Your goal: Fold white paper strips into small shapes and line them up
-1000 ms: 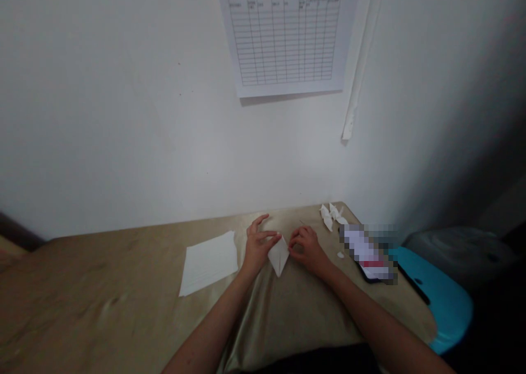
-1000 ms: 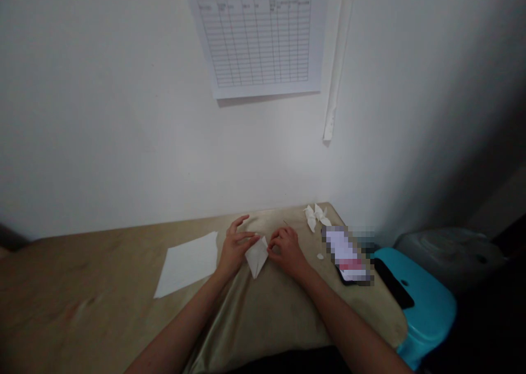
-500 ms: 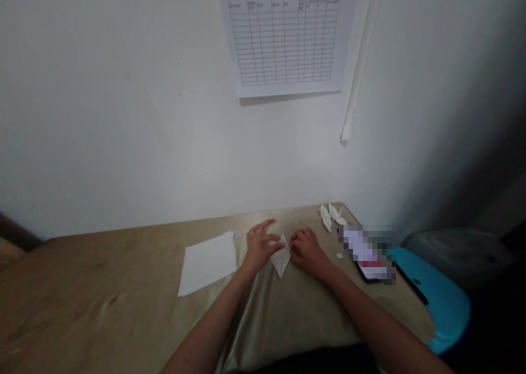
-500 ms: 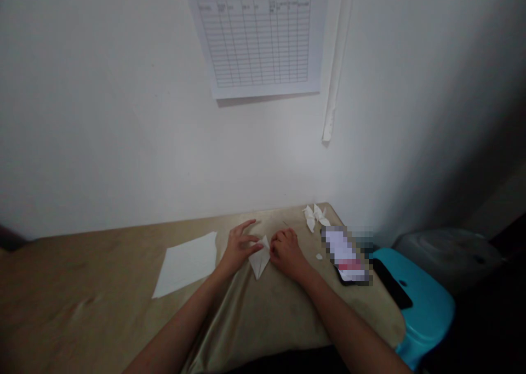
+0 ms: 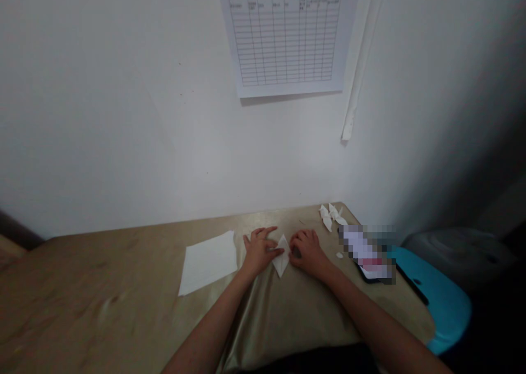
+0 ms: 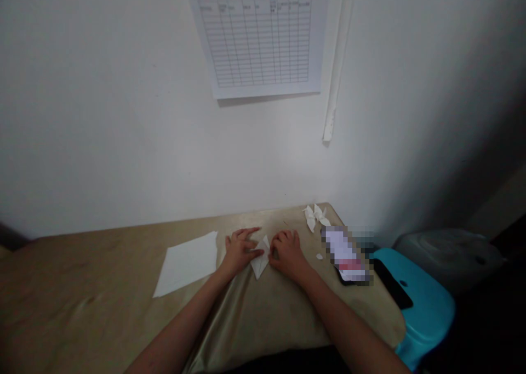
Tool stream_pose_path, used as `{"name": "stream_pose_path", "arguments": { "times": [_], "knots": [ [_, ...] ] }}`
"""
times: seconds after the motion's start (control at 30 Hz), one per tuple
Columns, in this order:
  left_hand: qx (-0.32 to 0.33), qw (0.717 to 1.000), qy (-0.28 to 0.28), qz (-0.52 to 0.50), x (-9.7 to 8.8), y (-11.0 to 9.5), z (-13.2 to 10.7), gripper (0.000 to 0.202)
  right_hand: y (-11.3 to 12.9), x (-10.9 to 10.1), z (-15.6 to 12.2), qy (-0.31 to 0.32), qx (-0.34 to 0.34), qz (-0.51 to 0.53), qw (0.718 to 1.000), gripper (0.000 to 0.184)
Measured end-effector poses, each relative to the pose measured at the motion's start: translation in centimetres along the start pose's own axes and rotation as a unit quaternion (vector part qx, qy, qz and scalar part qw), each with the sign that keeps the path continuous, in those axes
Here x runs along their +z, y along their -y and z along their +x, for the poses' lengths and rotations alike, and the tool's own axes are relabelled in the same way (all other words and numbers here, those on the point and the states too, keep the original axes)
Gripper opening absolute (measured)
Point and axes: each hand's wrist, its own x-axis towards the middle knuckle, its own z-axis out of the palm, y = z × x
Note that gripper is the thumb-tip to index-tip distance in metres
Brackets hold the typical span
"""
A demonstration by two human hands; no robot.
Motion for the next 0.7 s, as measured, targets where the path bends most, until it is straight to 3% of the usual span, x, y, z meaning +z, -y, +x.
{"name": "stream_pose_path", "arguments": {
  "times": [0.37, 0.7],
  "knots": [
    [-0.007, 1.000, 0.006, 0.002, -0.3, -0.4, -0.1, 0.013, 1.1, 0.2, -0.6, 0.020, 0.029, 0.005, 0.999, 0.044],
    [-0.006, 1.000, 0.006, -0.015, -0.3, -0.5, -0.2, 0.012, 1.3, 0.7, -1.0, 0.032, 0.015, -0.012, 0.999, 0.067]
  ]
}}
